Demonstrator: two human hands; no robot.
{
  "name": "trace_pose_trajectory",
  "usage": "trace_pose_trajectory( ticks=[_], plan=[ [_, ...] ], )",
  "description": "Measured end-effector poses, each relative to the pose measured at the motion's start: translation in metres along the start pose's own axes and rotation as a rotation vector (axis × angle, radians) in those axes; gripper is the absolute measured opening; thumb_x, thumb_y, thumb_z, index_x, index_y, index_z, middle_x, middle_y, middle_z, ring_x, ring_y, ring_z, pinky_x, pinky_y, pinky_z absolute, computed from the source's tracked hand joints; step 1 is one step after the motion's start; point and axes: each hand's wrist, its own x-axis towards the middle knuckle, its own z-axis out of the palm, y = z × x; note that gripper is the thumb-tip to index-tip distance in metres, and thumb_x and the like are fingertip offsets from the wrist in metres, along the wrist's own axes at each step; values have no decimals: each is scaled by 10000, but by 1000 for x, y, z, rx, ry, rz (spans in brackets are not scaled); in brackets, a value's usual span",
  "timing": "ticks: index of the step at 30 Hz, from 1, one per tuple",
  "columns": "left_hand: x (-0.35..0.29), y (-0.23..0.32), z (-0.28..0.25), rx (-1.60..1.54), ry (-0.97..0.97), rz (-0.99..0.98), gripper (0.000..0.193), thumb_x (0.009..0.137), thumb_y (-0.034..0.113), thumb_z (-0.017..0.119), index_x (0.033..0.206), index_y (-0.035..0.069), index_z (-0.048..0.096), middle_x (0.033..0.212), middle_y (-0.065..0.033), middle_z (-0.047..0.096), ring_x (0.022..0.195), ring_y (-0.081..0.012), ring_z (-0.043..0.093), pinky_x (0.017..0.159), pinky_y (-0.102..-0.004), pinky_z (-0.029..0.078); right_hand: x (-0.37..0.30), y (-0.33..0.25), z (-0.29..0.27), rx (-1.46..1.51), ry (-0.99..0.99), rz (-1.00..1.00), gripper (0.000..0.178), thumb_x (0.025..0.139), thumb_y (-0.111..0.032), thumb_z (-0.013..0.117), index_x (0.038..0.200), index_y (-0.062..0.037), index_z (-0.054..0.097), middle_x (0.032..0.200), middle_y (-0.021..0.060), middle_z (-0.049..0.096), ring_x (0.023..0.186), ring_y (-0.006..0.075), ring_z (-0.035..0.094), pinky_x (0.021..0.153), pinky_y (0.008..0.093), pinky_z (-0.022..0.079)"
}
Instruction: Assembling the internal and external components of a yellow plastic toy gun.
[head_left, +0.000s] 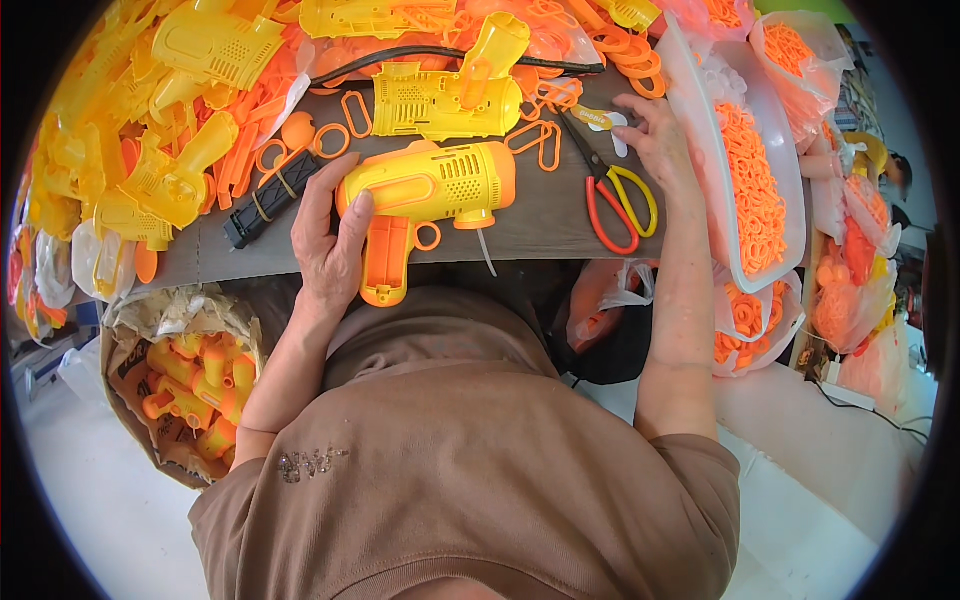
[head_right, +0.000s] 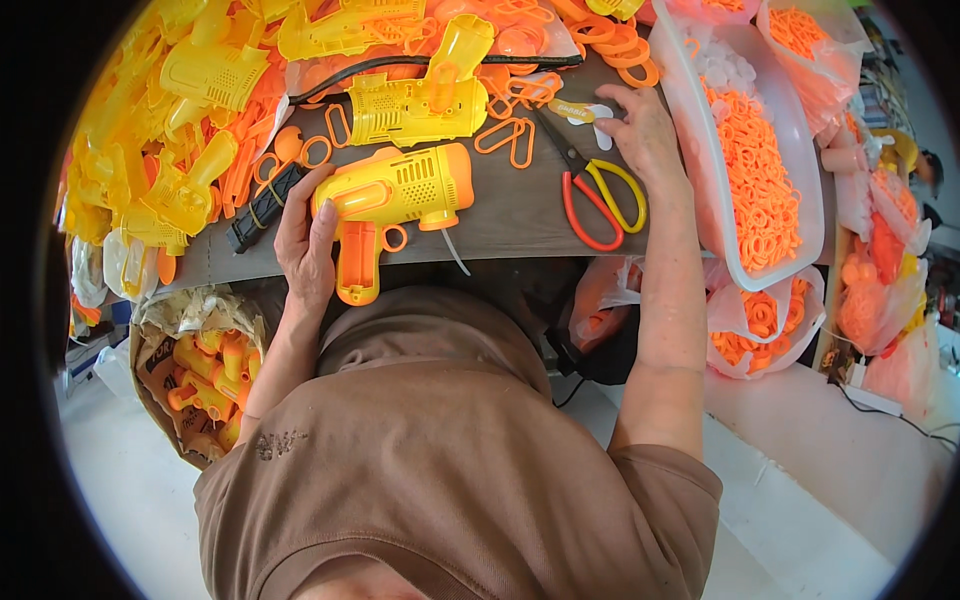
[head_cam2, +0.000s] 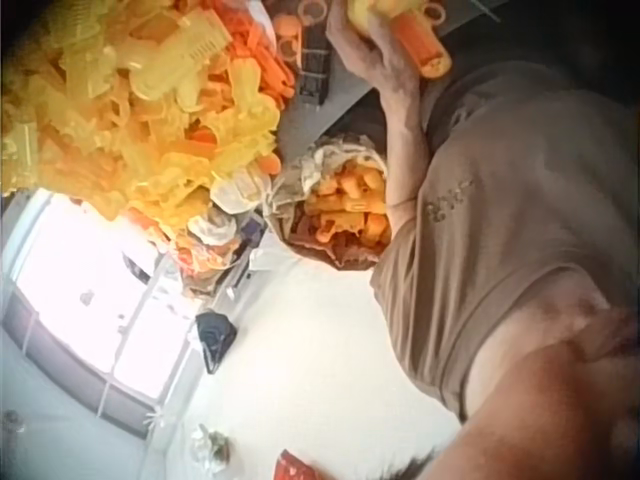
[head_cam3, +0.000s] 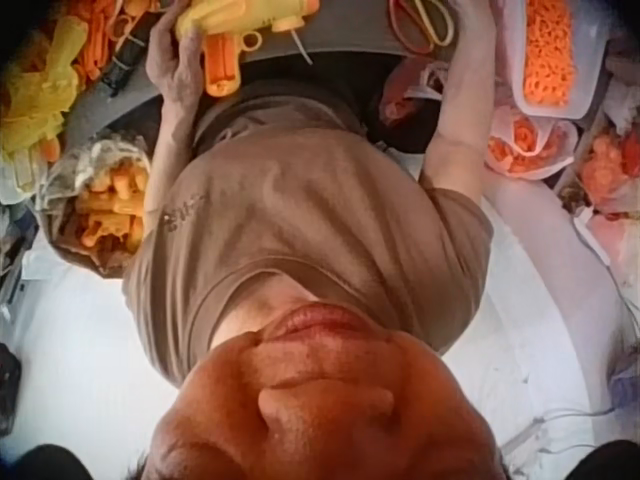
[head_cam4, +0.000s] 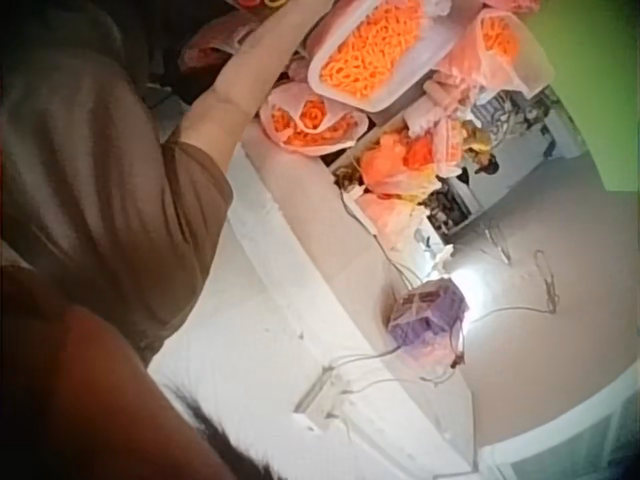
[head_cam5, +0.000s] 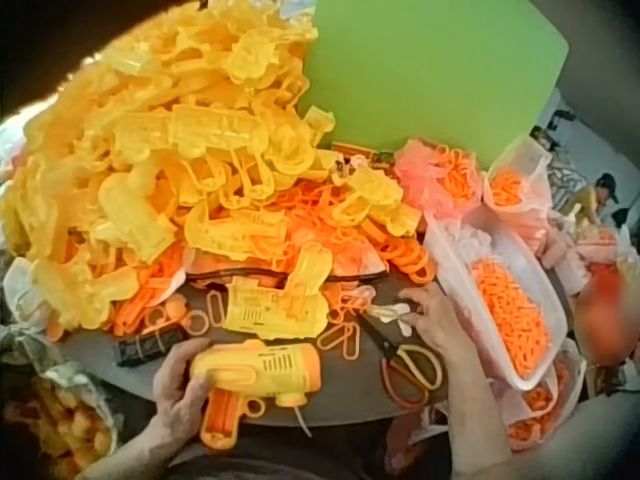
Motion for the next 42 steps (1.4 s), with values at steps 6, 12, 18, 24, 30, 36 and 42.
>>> trace_pose_trajectory(
  ticks=[6,12,18,24,30,36,42],
  plan=[
    [-1,-1,1,9,12,7,323,897,152,578,1161,-26,527,1053,-122,574,938,-171,550,829,-269,430,-3,-19,4,23,26,-116,313,715,-111,679,1020,-60,627,917,82,490,849,208,512,794,308,420],
    [-1,-2,0,14,6,4,325,898,152,576,1165,-26,525,1059,-123,572,947,-177,550,838,-272,428,3,-11,16,25,81,-139,171,717,-66,667,869,-26,599,881,64,509,804,180,523,735,286,421],
    [-1,-2,0,-9,13,3,323,912,154,552,1178,-25,517,1075,-112,562,967,-169,535,854,-269,417,8,-2,13,409,66,50,78,743,-14,655,797,-1,601,730,1,564,675,87,508,648,226,413],
    [0,6,-5,-135,34,-73,323,926,150,526,1199,-20,510,1096,-77,546,987,-128,504,856,-247,400,9,-4,6,528,93,72,40,755,-2,654,788,-11,634,698,-7,572,647,71,504,621,211,407],
    [17,21,-18,-56,119,154,344,914,140,536,1198,-52,506,1115,-96,547,966,-146,498,876,-256,389,6,-9,-10,531,81,88,24,798,-17,633,815,-32,628,705,-16,570,657,52,519,619,200,416],
    [12,69,-18,-290,4,21,344,812,10,638,1137,-51,542,1014,-66,577,828,-104,498,770,-236,418,-54,-125,-23,782,-138,11,38,825,3,577,848,-9,604,717,0,562,598,67,525,529,195,417],
    [-2,85,-10,-548,-374,-362,299,858,22,619,1135,-29,518,848,-49,638,727,-52,563,634,-191,446,-105,-177,9,770,-349,-204,80,778,55,606,842,7,606,742,14,558,566,67,510,498,192,394]
  ],
)
